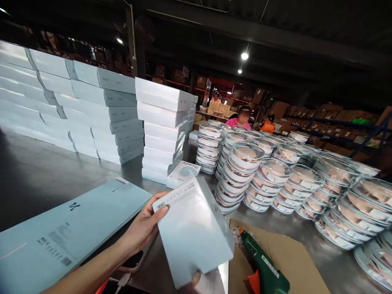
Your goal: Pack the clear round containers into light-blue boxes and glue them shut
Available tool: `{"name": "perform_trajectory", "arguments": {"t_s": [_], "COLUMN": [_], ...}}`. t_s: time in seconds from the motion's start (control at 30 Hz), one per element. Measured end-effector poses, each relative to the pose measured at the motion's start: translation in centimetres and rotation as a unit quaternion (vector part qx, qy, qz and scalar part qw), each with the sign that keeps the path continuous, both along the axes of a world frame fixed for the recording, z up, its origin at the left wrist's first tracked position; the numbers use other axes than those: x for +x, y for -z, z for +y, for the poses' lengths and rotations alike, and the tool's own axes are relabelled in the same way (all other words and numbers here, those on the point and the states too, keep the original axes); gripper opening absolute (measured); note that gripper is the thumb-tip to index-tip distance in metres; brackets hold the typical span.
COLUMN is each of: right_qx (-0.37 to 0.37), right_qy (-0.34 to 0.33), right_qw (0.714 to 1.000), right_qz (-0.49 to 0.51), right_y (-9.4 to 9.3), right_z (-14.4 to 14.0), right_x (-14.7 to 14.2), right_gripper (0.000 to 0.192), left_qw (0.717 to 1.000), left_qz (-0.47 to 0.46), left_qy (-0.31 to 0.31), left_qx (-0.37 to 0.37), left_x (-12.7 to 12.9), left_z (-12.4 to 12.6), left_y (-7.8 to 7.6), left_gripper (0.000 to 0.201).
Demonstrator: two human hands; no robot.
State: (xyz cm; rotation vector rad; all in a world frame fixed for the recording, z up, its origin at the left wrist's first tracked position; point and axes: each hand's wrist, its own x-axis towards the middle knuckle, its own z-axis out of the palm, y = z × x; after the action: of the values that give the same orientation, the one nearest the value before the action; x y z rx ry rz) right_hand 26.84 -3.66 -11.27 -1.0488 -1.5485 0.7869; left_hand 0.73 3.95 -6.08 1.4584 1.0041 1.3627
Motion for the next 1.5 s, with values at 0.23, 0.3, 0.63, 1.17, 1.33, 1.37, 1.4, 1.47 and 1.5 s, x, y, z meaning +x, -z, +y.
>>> {"name": "perform_trajectory", "arguments": {"t_s": [0.23, 0.3, 0.63, 1.17, 1.33, 1.37, 1.4, 1.47, 1.5], "right_qx": [0.063, 0.088, 0.065, 0.332, 0.465, 0.473, 0.478, 0.488, 0.490], "right_qy": [0.218, 0.195, 0.128, 0.048, 0.264, 0.288, 0.297, 0.284, 0.272], "right_qw": [0.923, 0.900, 0.819, 0.873, 0.725, 0.711, 0.707, 0.712, 0.722], "right_qz": [-0.312, -0.380, -0.555, -0.354, -0.434, -0.433, -0.429, -0.417, -0.405], "right_y": [-9.1, -10.2, -8.3, -11.9, -12.1, -12.4, -12.7, -12.9, -12.8], "right_z": [9.5, 13.9, 22.1, 2.7, 0.4, -0.1, -0.5, -0.9, -1.0], "right_x": [-4.8, -6.3, -13.8, -7.1, -6.3, -6.5, -6.6, -6.9, -6.9], "right_gripper": [0.074, 0.064, 0.052, 0.021, 0.029, 0.029, 0.027, 0.024, 0.025], "left_qw": [0.926, 0.832, 0.716, 0.691, 0.691, 0.696, 0.704, 0.734, 0.744], "left_qz": [0.326, 0.488, 0.607, 0.593, 0.589, 0.590, 0.586, 0.547, 0.510], "left_qy": [-0.163, -0.249, -0.331, -0.384, -0.415, -0.409, -0.394, -0.299, -0.253], "left_qx": [0.098, 0.080, -0.097, -0.152, -0.056, -0.005, 0.075, 0.269, 0.349], "left_x": [-9.0, -12.7, -21.3, -19.8, -18.2, -17.0, -15.6, -12.3, -10.8], "left_z": [-1.8, -1.7, 0.6, -1.2, -4.1, -4.9, -5.8, -7.7, -8.5], "left_y": [-5.5, -6.2, 2.2, -1.4, -7.0, -7.6, -8.0, -8.4, -8.5], "left_gripper": [0.054, 0.051, 0.039, 0.059, 0.059, 0.055, 0.049, 0.029, 0.021]}}
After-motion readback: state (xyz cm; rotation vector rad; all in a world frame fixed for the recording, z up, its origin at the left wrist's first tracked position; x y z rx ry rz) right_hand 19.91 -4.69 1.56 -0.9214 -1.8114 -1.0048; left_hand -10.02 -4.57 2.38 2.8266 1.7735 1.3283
